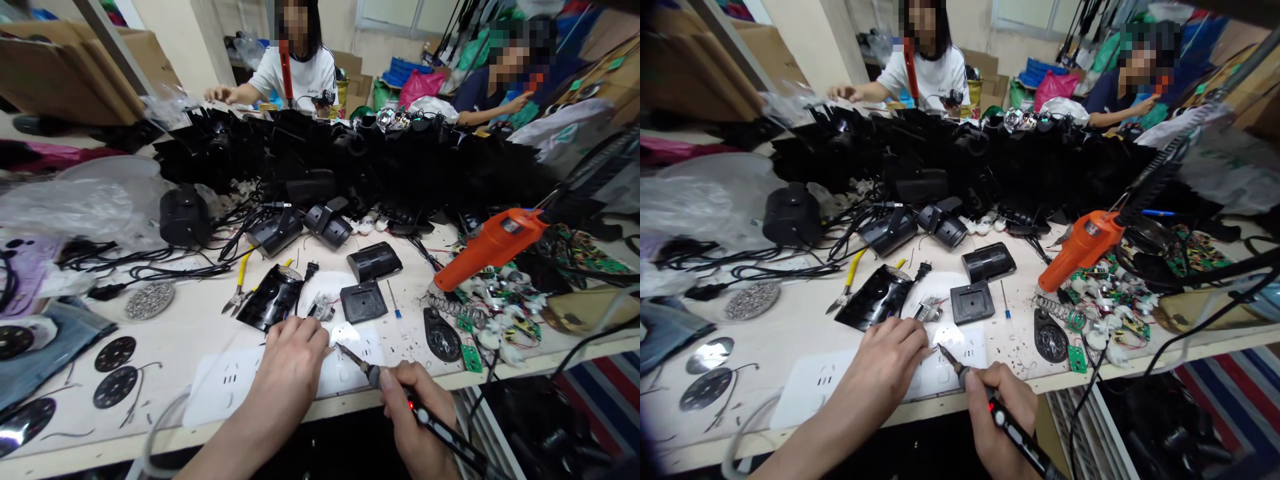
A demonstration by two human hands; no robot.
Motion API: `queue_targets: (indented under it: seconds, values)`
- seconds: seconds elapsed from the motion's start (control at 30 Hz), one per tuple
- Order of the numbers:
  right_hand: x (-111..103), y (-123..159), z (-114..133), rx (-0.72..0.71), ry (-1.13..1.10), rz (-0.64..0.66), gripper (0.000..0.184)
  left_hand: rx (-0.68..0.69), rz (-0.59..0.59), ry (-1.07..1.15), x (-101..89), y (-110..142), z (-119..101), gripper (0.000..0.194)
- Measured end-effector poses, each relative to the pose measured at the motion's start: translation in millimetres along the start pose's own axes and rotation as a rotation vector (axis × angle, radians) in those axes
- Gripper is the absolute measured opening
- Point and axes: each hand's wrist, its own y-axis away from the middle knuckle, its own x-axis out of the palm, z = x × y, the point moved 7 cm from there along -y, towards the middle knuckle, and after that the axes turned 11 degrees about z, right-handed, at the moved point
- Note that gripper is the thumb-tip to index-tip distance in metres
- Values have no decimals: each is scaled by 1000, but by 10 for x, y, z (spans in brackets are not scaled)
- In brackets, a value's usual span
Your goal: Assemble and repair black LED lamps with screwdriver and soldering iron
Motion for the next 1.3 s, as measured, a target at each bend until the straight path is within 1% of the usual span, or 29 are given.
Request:
queue_targets:
  seconds: [0.13, 0.37, 0.6, 0.8, 0.93, 1.03, 1.13, 1.23, 1.3]
  values:
    - [0, 6, -24, 10, -12, -5, 26, 12, -19, 12, -10, 6, -14, 23]
    - [16, 9, -26, 11, 1, -5, 26, 20, -45, -45, 19, 3, -21, 21]
    - [25, -18, -5, 40, 11, -3, 31, 53, -99, -61, 19, 9, -16, 22]
    - [60, 38, -78, 26, -32, 7, 30, 60, -117, -53, 41, 17, -7, 22]
    - [107, 111, -122, 10, -102, -22, 28, 65, -125, -66, 46, 26, -11, 21]
    - [137, 159, -85, -57, -129, -78, 26, 67, -130, -74, 41, 26, -18, 20]
    - [144, 188, -23, -118, -100, -136, 24, 72, -133, -94, 34, 27, -27, 20]
    - [119, 189, -17, -94, -96, -143, 20, 81, -149, -111, 23, 34, -31, 19]
    - [41, 196, -45, -53, -109, -175, 15, 87, -162, -113, 14, 40, -35, 20]
